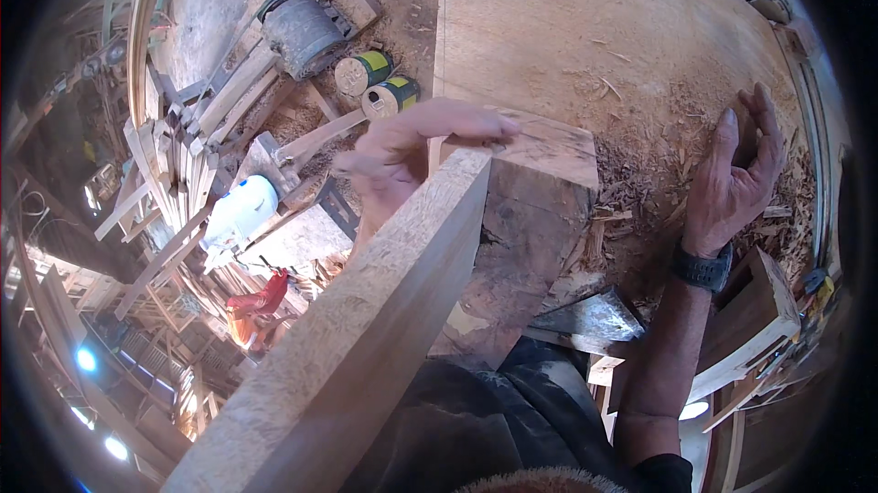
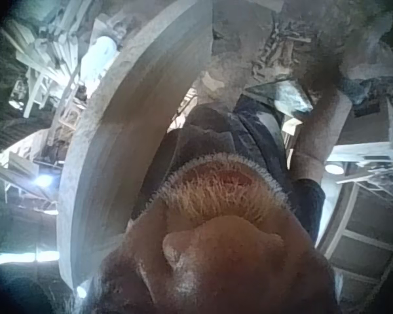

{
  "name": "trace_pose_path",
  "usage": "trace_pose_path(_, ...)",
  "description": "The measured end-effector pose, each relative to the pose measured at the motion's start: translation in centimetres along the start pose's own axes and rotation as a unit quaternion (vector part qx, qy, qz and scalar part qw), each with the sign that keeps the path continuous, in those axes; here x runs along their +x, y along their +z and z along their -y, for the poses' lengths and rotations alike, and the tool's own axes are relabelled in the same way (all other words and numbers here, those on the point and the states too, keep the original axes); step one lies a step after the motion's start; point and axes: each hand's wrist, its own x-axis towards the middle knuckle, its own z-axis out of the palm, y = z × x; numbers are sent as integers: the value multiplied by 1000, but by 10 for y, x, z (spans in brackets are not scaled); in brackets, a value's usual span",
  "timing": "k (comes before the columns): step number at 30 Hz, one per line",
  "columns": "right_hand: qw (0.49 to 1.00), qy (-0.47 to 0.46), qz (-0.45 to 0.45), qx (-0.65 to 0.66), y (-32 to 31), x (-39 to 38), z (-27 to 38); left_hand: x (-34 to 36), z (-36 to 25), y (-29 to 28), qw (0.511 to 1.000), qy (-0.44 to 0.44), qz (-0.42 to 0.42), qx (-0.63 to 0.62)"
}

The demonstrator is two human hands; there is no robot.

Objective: The person cuts a wooden piece with a handsaw, carves the wood using a chisel, fits a curved wooden piece onto the wooden block, and cuts the wood again with the handsaw.

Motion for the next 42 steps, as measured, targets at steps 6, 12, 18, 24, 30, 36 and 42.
trace_pose_path(6,998,-40,10,-41,-2,1,-3,8,6,2,999,-25,-22,-31)
trace_pose_path(12,994,-61,-4,-87,-2,4,-3,22,28,-7,997,-34,-12,-62)
trace_pose_path(18,992,-82,-17,-97,-2,7,-8,20,8,-3,997,-33,-32,-63)
trace_pose_path(24,986,-110,-48,-118,5,8,-26,5,-50,8,994,-50,-84,-43)
trace_pose_path(30,992,-97,-33,-70,-2,11,-15,-11,-115,13,989,-46,-142,7)
trace_pose_path(36,961,-120,114,221,-27,-27,70,-26,-155,9,984,-42,-167,44)
trace_pose_path(42,920,-165,216,284,-11,-61,140,-26,-170,10,986,-29,-149,75)
